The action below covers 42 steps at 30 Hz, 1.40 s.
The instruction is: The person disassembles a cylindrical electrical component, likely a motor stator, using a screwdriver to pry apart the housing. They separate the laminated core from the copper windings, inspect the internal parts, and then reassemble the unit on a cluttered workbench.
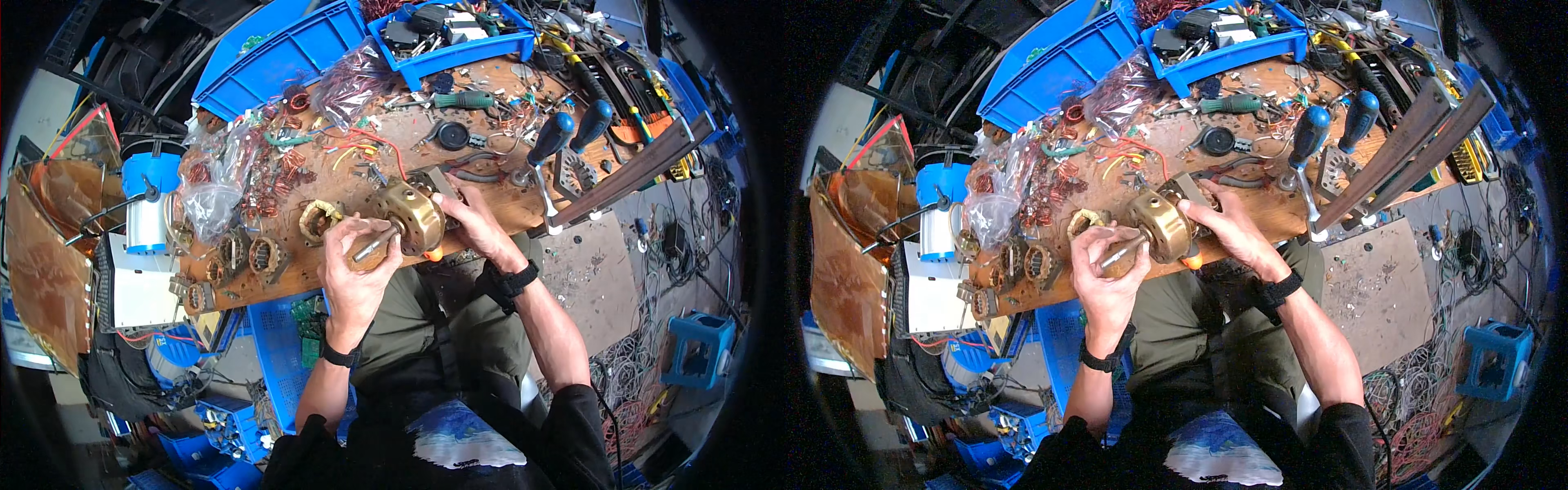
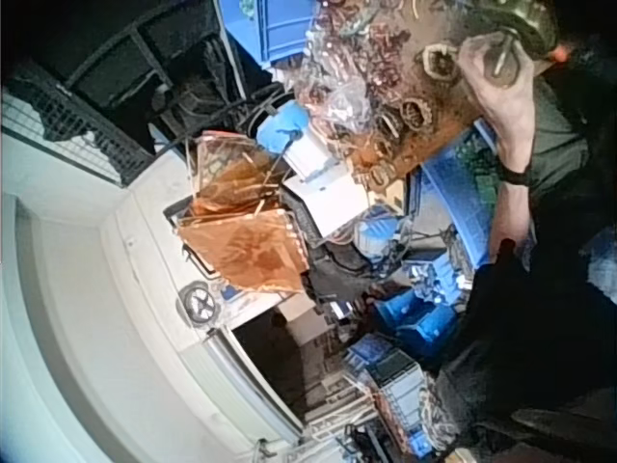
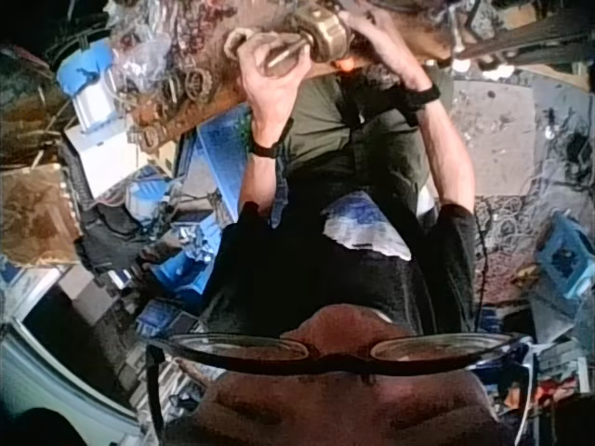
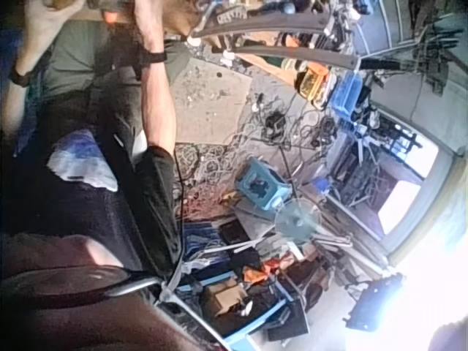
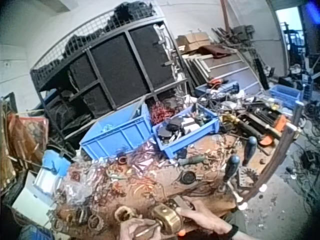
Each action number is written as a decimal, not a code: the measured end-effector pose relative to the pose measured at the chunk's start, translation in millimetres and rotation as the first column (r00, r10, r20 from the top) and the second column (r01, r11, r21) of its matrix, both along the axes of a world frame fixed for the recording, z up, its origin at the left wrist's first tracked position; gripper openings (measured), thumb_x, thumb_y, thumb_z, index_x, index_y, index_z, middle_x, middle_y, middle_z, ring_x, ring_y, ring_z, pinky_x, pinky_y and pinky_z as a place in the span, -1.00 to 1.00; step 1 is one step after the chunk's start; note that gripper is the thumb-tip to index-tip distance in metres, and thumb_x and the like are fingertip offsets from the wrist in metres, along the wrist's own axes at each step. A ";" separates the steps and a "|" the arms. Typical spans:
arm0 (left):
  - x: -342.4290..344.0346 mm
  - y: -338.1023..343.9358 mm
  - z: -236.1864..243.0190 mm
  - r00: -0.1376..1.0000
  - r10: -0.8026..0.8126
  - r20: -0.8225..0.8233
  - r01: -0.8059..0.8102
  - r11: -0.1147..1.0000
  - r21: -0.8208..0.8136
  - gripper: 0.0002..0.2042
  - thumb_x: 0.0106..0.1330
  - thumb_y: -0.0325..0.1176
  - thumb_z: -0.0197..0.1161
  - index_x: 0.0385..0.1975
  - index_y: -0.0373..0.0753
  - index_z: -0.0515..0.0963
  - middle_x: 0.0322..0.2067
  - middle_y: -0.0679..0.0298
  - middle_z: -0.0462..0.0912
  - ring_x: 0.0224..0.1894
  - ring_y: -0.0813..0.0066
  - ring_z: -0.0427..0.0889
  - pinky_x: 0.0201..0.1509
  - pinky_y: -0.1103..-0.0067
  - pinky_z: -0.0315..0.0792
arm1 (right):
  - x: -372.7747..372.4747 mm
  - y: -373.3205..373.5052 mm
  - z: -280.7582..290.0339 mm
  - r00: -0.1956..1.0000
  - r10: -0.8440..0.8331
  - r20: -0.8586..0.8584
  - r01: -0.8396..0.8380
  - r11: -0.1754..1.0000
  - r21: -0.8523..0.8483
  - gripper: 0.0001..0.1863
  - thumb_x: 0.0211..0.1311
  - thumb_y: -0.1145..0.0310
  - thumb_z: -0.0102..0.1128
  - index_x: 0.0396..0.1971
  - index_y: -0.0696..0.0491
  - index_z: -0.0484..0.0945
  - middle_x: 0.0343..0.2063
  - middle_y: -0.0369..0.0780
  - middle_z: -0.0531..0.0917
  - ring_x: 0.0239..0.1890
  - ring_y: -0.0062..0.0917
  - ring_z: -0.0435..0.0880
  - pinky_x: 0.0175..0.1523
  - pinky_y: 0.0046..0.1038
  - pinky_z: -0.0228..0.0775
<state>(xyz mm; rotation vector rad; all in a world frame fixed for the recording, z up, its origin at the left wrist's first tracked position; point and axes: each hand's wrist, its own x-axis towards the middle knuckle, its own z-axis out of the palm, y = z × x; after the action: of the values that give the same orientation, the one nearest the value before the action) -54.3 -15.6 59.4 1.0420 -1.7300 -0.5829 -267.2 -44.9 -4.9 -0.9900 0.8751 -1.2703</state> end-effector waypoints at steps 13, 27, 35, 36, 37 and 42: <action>-4.2 -11.4 5.6 0.973 0.046 0.228 -0.009 0.987 -0.160 -0.45 0.04 -0.64 0.49 0.01 -0.25 0.36 -0.22 0.15 0.69 -0.15 0.35 0.71 0.06 0.41 0.64 | -1.6 -3.6 -10.7 1.000 -0.014 -0.013 0.014 1.000 0.007 0.06 0.29 -0.16 0.34 0.43 0.48 0.22 0.33 0.11 0.50 0.40 -0.28 0.45 0.52 -0.35 0.15; -8.8 -8.8 22.8 0.955 0.127 0.268 -0.112 0.991 -0.069 -0.40 0.01 -0.49 0.57 0.03 -0.24 0.36 -0.33 0.17 0.69 -0.24 0.35 0.73 -0.08 0.39 0.63 | -3.5 -5.2 -15.7 1.000 -0.012 -0.029 0.012 1.000 0.018 0.08 0.29 -0.14 0.35 0.44 0.50 0.17 0.34 0.14 0.49 0.40 -0.27 0.46 0.51 -0.34 0.20; -9.1 -9.2 30.0 0.953 0.093 0.287 -0.091 0.996 -0.023 -0.39 -0.01 -0.51 0.55 0.04 -0.25 0.36 -0.35 0.19 0.65 -0.29 0.37 0.64 -0.11 0.41 0.59 | -4.0 -7.3 -21.3 0.997 -0.027 -0.073 0.027 1.000 0.003 0.13 0.27 -0.20 0.33 0.43 0.53 0.15 0.35 0.17 0.47 0.44 -0.24 0.42 0.54 -0.32 0.13; -9.1 -9.6 30.6 0.952 0.089 0.292 -0.087 0.996 -0.022 -0.39 -0.01 -0.51 0.55 0.05 -0.26 0.36 -0.34 0.19 0.65 -0.29 0.38 0.64 -0.10 0.42 0.59 | -3.9 -7.5 -21.3 0.997 -0.027 -0.070 0.028 1.000 0.001 0.14 0.27 -0.20 0.33 0.44 0.53 0.15 0.35 0.18 0.47 0.44 -0.23 0.42 0.54 -0.32 0.13; -9.0 -9.9 30.8 0.951 0.085 0.297 -0.083 0.996 -0.021 -0.39 -0.01 -0.52 0.55 0.05 -0.26 0.36 -0.34 0.18 0.65 -0.28 0.38 0.63 -0.10 0.43 0.58 | -3.9 -7.6 -21.3 0.997 -0.028 -0.066 0.028 1.000 -0.002 0.14 0.27 -0.20 0.33 0.44 0.53 0.15 0.35 0.18 0.47 0.44 -0.23 0.41 0.54 -0.32 0.13; -7.4 -10.1 28.6 0.950 0.078 0.302 -0.075 0.997 -0.021 -0.38 -0.03 -0.51 0.55 0.05 -0.28 0.37 -0.33 0.18 0.64 -0.27 0.38 0.63 -0.09 0.43 0.58 | -4.4 -5.2 -15.0 0.997 -0.005 -0.080 0.006 1.000 0.021 0.14 0.28 -0.21 0.33 0.44 0.52 0.15 0.35 0.18 0.46 0.45 -0.22 0.41 0.55 -0.32 0.12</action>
<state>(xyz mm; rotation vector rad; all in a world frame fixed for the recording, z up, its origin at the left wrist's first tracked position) -61.7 -25.7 88.0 1.2360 -1.9440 -0.3792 -271.6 -50.1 -19.9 -1.0277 0.9516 -1.2307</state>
